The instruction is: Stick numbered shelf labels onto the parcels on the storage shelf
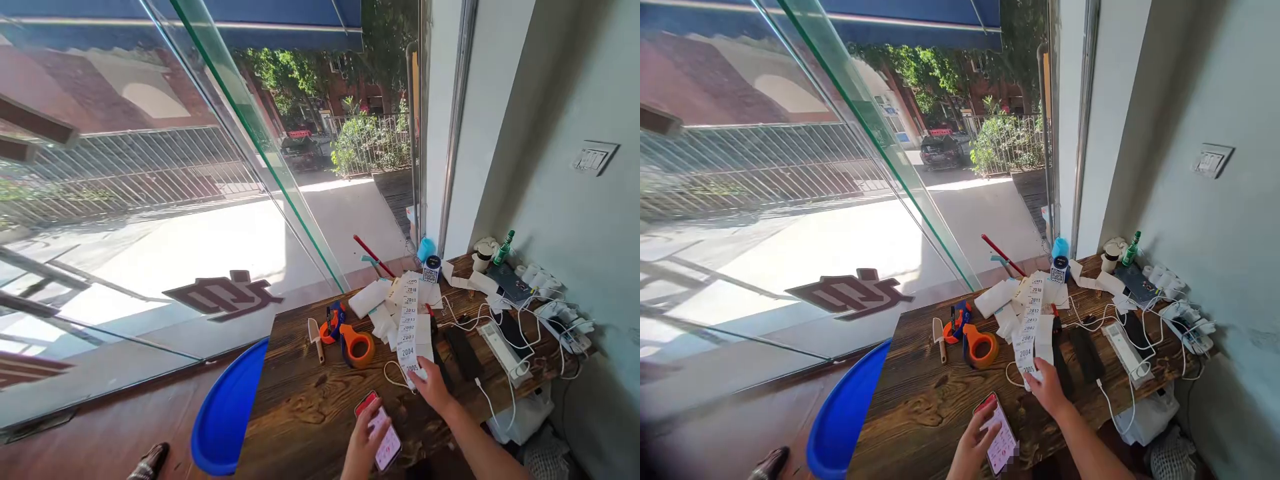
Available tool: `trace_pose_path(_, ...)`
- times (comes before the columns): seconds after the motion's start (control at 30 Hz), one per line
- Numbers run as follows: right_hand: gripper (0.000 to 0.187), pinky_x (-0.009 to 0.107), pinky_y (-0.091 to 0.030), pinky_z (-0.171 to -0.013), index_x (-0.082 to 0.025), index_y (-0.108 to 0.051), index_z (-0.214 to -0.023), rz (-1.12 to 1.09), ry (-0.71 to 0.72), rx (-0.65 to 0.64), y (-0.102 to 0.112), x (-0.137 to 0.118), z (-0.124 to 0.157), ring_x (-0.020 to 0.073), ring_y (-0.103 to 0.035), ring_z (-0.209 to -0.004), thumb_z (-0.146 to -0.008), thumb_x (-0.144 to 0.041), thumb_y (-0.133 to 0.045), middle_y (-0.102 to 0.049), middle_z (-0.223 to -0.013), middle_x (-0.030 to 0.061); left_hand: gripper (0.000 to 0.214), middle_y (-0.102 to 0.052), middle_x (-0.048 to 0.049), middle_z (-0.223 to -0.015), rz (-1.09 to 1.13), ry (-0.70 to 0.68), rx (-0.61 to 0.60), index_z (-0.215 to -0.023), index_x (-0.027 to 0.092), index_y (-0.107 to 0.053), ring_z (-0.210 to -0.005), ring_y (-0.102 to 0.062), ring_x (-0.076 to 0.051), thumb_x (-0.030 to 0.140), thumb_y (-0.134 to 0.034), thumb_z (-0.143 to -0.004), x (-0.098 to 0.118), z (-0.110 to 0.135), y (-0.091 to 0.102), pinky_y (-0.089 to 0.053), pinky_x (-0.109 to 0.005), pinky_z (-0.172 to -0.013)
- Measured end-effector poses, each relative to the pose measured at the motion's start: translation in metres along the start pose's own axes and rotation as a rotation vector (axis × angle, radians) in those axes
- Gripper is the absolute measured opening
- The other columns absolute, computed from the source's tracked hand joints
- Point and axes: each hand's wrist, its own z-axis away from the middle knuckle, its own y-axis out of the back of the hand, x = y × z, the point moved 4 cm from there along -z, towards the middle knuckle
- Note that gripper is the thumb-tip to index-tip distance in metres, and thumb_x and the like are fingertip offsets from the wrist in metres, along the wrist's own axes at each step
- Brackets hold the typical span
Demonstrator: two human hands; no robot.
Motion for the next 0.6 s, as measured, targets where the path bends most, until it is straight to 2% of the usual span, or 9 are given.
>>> trace_pose_path(0.03, 0.022, 0.033, -0.055, -0.084, -0.022, -0.07, -0.094, -0.005, 0.039, -0.041, -0.005, -0.007, 0.02, 0.0237, -0.069, -0.09, -0.084, -0.039, -0.063, -0.075, -0.094, 0.0072, 0.07, -0.071, -0.0116, -0.116, 0.06, -0.011, -0.084, -0.099, 0.02, -0.072, -0.117, -0.06, -0.033, 0.065, -0.084, -0.047, 0.015, -0.009, -0.021, -0.049, -0.038, -0.096)
trace_pose_path(0.07, 0.02, 0.034, -0.055, -0.085, -0.023, -0.071, -0.094, -0.006, 0.097, -0.092, -0.01, -0.014, 0.04, 0.0239, -0.069, -0.092, -0.084, -0.038, -0.064, -0.074, -0.095, 0.0072, 0.072, -0.07, -0.0124, -0.117, 0.114, -0.018, -0.17, -0.099, 0.019, -0.072, -0.118, -0.059, -0.032, 0.069, -0.08, -0.049, 0.031, -0.017, -0.041, -0.047, -0.037, -0.099)
trace_pose_path(0.13, 0.019, 0.036, -0.054, -0.091, -0.025, -0.072, -0.101, 0.02, 0.253, -0.216, -0.017, -0.022, 0.075, 0.0251, -0.066, -0.103, -0.085, -0.031, -0.063, -0.072, -0.109, 0.0086, 0.074, -0.073, -0.0113, -0.107, 0.154, 0.025, -0.338, -0.1, 0.018, -0.072, -0.102, -0.065, -0.026, 0.073, -0.077, -0.051, 0.057, -0.027, -0.071, -0.049, -0.035, -0.091)
trace_pose_path(0.23, 0.032, 0.039, -0.054, -0.094, -0.026, -0.069, -0.114, 0.073, 0.333, -0.315, -0.015, -0.015, 0.105, 0.0264, -0.064, -0.11, -0.081, -0.027, -0.068, -0.068, -0.118, 0.0097, 0.07, -0.074, -0.0075, -0.08, 0.152, 0.098, -0.519, -0.085, 0.015, -0.075, -0.067, -0.062, -0.018, 0.071, -0.081, -0.044, 0.08, -0.026, -0.079, -0.05, -0.031, -0.069)
trace_pose_path(0.3, 0.034, 0.039, -0.056, -0.09, -0.025, -0.069, -0.11, 0.103, 0.332, -0.314, -0.005, -0.003, 0.107, 0.0268, -0.065, -0.104, -0.076, -0.029, -0.072, -0.069, -0.112, 0.0097, 0.064, -0.071, -0.0061, -0.07, 0.129, 0.142, -0.656, -0.071, 0.014, -0.076, -0.059, -0.058, -0.016, 0.066, -0.086, -0.036, 0.088, -0.014, -0.064, -0.048, -0.031, -0.064)
trace_pose_path(0.37, 0.035, 0.041, -0.057, -0.09, -0.024, -0.069, -0.11, 0.153, 0.31, -0.245, 0.012, 0.013, 0.093, 0.028, -0.065, -0.104, -0.075, -0.028, -0.072, -0.068, -0.111, 0.0106, 0.054, -0.071, -0.006, -0.066, 0.078, 0.175, -0.786, -0.062, 0.014, -0.075, -0.058, -0.057, -0.017, 0.057, -0.091, -0.033, 0.091, 0.004, -0.038, -0.047, -0.031, -0.063)
trace_pose_path(0.43, 0.042, 0.043, -0.055, -0.095, -0.024, -0.064, -0.12, 0.249, 0.26, -0.119, 0.031, 0.031, 0.067, 0.0292, -0.063, -0.112, -0.078, -0.024, -0.064, -0.065, -0.12, 0.012, 0.043, -0.072, -0.0052, -0.067, -0.015, 0.192, -0.909, -0.062, 0.015, -0.077, -0.062, -0.057, -0.017, 0.05, -0.092, -0.041, 0.091, 0.026, -0.01, -0.047, -0.031, -0.068)
trace_pose_path(0.5, 0.048, 0.042, -0.052, -0.1, -0.024, -0.059, -0.128, 0.375, 0.188, 0.001, 0.049, 0.049, 0.032, 0.0277, -0.061, -0.116, -0.081, -0.015, -0.052, -0.061, -0.127, 0.0112, 0.04, -0.071, -0.0033, -0.066, -0.042, 0.209, -0.87, -0.062, 0.017, -0.078, -0.063, -0.056, -0.017, 0.051, -0.09, -0.046, 0.088, 0.044, 0.019, -0.045, -0.03, -0.069)
trace_pose_path(0.6, 0.065, 0.045, -0.043, -0.11, -0.021, -0.052, -0.136, 0.413, 0.149, 0.041, 0.061, 0.071, -0.028, 0.0273, -0.053, -0.129, -0.076, -0.002, -0.038, -0.056, -0.135, 0.0122, 0.049, -0.066, -0.003, -0.059, 0.082, 0.19, -0.632, -0.058, 0.017, -0.075, -0.06, -0.053, -0.016, 0.063, -0.086, -0.045, 0.081, 0.066, 0.047, -0.044, -0.029, -0.065)
